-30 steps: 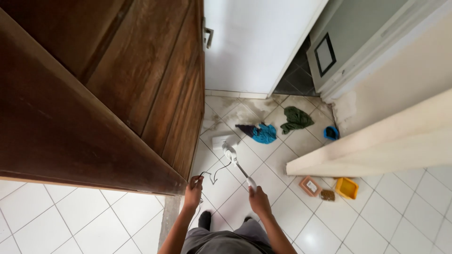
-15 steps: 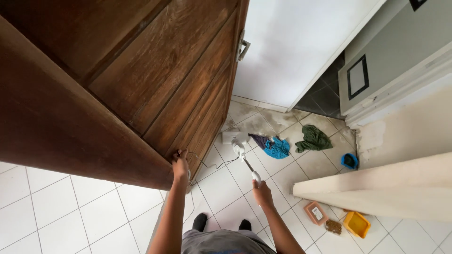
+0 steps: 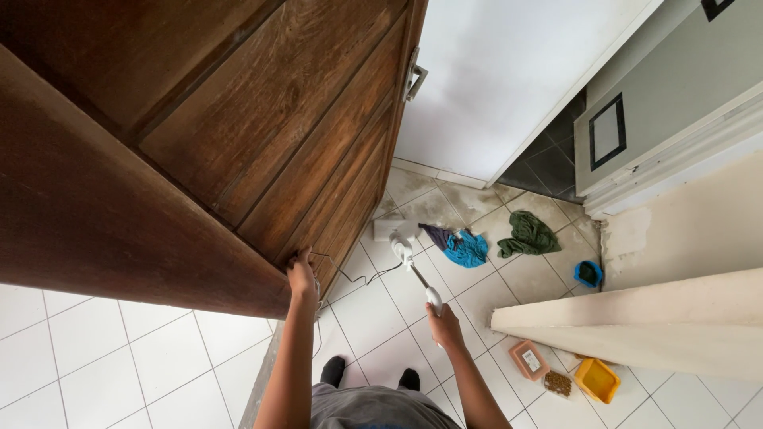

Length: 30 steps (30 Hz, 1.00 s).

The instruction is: Vacuuming a tiled floor using a handheld vacuum cleaner.

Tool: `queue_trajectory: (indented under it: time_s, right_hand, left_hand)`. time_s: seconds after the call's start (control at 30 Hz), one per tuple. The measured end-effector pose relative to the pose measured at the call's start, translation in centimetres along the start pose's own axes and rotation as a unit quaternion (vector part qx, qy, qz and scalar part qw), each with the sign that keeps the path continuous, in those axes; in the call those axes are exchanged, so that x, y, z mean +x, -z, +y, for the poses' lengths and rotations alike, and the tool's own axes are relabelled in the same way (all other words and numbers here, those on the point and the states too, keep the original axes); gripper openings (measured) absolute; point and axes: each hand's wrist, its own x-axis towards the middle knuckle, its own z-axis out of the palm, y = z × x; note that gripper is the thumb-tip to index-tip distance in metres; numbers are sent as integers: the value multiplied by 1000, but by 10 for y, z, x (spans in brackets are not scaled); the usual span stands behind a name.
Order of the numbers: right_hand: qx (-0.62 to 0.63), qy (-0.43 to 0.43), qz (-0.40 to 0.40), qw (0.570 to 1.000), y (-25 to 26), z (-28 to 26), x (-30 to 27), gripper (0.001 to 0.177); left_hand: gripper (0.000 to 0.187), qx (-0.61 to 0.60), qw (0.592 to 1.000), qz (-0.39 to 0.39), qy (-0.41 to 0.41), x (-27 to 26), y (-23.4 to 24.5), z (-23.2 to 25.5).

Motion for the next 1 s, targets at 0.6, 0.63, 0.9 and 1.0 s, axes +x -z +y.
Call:
queue_trajectory:
  time_s: [0.6, 0.63, 0.9, 1.0]
  right_hand:
    - [-67, 57, 52, 995, -17, 5, -17, 44]
    - [-67, 59, 52, 995, -20, 4, -7, 44]
    - [-96, 89, 88, 987, -43, -11, 64, 44]
    - [-94, 81, 87, 988, -47, -14, 67, 43]
  left_hand:
    - [17, 58, 998, -26, -23, -1, 7, 16]
    - [17, 56, 998, -26, -24, 10, 9, 9]
    - [25, -17, 999, -41, -24, 51, 11, -18]
    - [26, -26, 999, -15, -16, 46, 8, -16]
